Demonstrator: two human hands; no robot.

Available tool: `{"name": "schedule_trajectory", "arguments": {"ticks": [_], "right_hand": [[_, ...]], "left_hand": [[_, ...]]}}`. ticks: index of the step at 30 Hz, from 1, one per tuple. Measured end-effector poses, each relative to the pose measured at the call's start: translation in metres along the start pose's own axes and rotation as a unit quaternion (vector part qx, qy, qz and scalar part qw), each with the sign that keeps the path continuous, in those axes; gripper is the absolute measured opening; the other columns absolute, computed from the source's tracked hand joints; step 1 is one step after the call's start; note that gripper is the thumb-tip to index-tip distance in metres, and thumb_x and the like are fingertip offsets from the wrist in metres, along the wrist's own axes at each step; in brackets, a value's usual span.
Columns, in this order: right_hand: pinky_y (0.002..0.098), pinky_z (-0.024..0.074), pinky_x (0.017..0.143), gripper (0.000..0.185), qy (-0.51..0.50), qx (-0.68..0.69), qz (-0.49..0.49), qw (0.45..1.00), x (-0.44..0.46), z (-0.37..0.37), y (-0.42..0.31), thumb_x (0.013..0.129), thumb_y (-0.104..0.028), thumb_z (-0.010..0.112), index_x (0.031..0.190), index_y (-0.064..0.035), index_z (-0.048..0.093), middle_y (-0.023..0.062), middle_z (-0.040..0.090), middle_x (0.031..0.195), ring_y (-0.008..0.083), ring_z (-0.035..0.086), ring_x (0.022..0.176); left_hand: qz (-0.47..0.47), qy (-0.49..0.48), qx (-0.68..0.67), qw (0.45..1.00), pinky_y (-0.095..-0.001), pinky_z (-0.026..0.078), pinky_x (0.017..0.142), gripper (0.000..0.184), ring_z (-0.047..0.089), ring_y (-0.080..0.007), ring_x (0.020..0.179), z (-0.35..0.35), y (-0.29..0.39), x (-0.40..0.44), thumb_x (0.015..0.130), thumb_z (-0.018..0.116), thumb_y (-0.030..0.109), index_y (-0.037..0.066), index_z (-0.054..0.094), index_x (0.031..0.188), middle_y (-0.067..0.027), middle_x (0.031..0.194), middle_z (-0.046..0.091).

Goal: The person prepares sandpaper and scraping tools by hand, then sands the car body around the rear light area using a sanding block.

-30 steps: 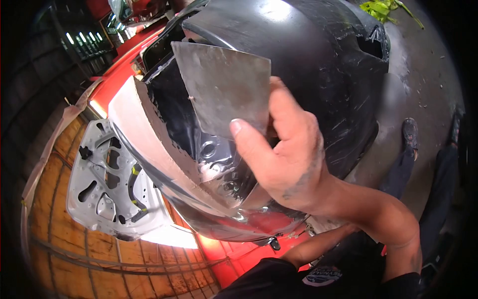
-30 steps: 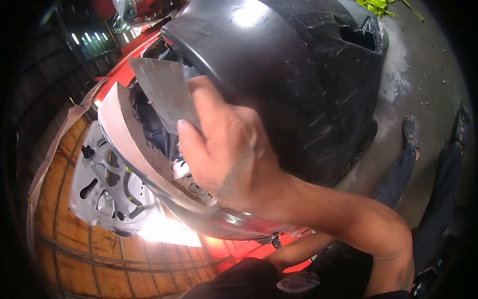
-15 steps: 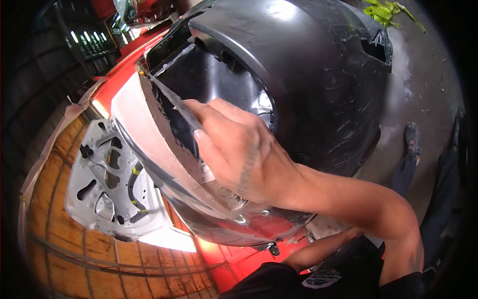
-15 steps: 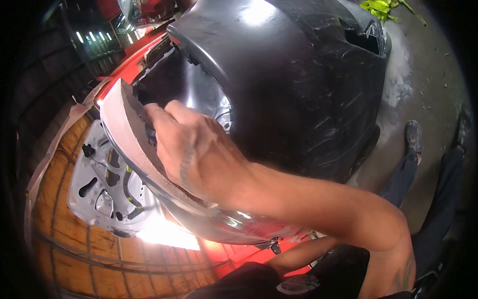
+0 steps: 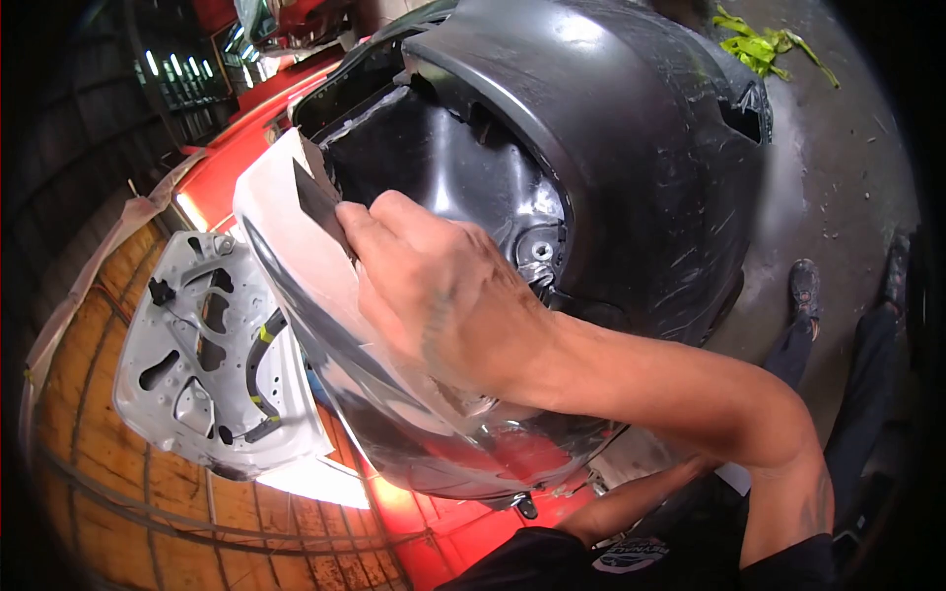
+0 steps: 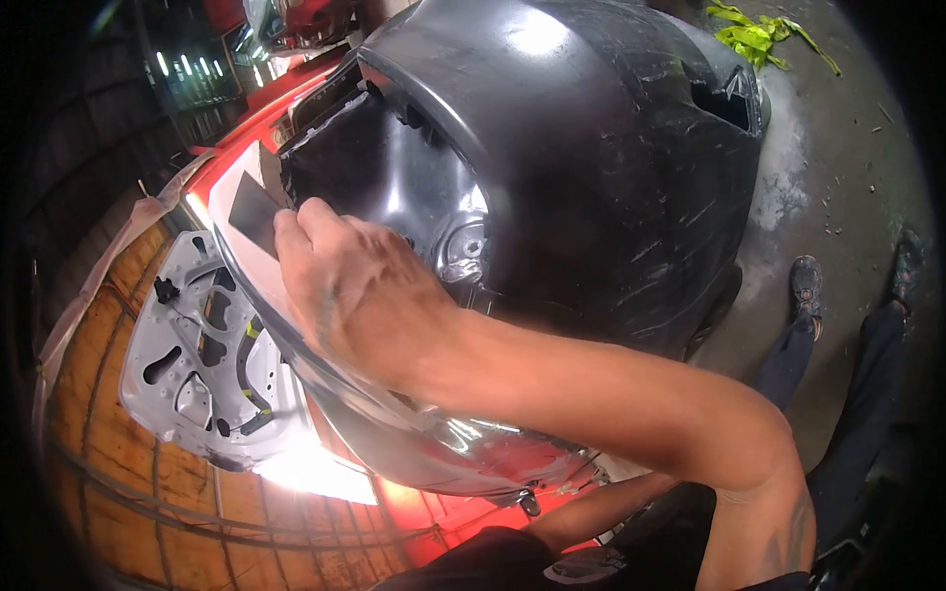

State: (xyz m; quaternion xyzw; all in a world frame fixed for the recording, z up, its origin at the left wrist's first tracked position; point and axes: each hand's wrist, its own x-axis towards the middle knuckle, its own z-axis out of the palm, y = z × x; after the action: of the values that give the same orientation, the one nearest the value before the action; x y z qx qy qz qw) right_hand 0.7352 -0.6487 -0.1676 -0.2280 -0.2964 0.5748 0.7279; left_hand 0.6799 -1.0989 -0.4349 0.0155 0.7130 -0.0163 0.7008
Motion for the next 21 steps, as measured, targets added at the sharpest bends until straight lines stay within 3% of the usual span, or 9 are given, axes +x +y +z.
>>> {"name": "schedule_trajectory", "arguments": {"ticks": [3,6,10,12,17,21], "right_hand": [[0.0481,0.0553,0.066,0.015,-0.004,-0.017,0.005,1.0,0.01,0.002,0.014,0.086,-0.004,0.063,0.093,0.0058,0.055,0.0238,0.061,0.086,0.0404,0.067,0.075],[0.0504,0.0548,0.068,0.015,0.097,-0.045,-0.028,0.994,0.019,0.007,0.05,0.086,-0.005,0.064,0.091,0.0053,0.055,0.0263,0.063,0.086,0.0427,0.066,0.074],[0.053,0.0532,0.069,0.014,0.083,0.001,0.045,0.996,0.024,-0.032,0.043,0.086,-0.004,0.062,0.09,0.0048,0.053,0.0279,0.062,0.086,0.0477,0.064,0.075],[0.0511,0.0499,0.07,0.013,0.069,0.018,0.009,0.997,0.01,-0.017,0.046,0.088,-0.002,0.058,0.097,0.0069,0.054,0.0247,0.059,0.085,0.0451,0.06,0.077],[0.0501,0.0486,0.068,0.018,0.002,0.06,0.069,0.996,0.013,-0.011,0.04,0.089,0.0,0.055,0.105,0.0076,0.056,0.023,0.057,0.08,0.0454,0.059,0.076],[0.0512,0.0505,0.068,0.011,0.039,0.056,0.019,0.998,0.026,0.0,0.05,0.088,-0.003,0.058,0.095,0.0051,0.056,0.0248,0.06,0.082,0.0461,0.062,0.077]], "left_hand": [[-0.003,-0.001,0.001,1.0,-0.0312,0.05,0.095,0.04,0.063,-0.0145,0.109,0.001,0.001,0.001,0.094,0.068,0.018,0.001,0.063,0.13,-0.0045,0.118,0.07],[-0.005,0.002,0.001,1.0,-0.0311,0.05,0.095,0.04,0.063,-0.0143,0.108,0.002,-0.001,0.001,0.094,0.068,0.018,0.001,0.063,0.13,-0.0043,0.117,0.07],[-0.005,0.008,-0.006,1.0,-0.0309,0.05,0.095,0.04,0.063,-0.0141,0.108,0.008,-0.003,0.002,0.093,0.068,0.017,0.002,0.064,0.13,-0.0042,0.117,0.07],[-0.008,0.01,-0.01,1.0,-0.0308,0.05,0.095,0.04,0.063,-0.014,0.108,0.013,-0.003,0.002,0.093,0.068,0.017,0.002,0.064,0.13,-0.0041,0.117,0.07],[-0.003,0.014,-0.017,1.0,-0.0306,0.05,0.094,0.04,0.064,-0.0137,0.107,0.022,-0.003,0.004,0.093,0.068,0.017,0.002,0.064,0.129,-0.0039,0.116,0.07],[0.003,0.014,-0.028,1.0,-0.0305,0.05,0.094,0.04,0.064,-0.0135,0.107,0.03,0.0,0.006,0.093,0.069,0.017,0.002,0.064,0.129,-0.0038,0.116,0.071]]}}
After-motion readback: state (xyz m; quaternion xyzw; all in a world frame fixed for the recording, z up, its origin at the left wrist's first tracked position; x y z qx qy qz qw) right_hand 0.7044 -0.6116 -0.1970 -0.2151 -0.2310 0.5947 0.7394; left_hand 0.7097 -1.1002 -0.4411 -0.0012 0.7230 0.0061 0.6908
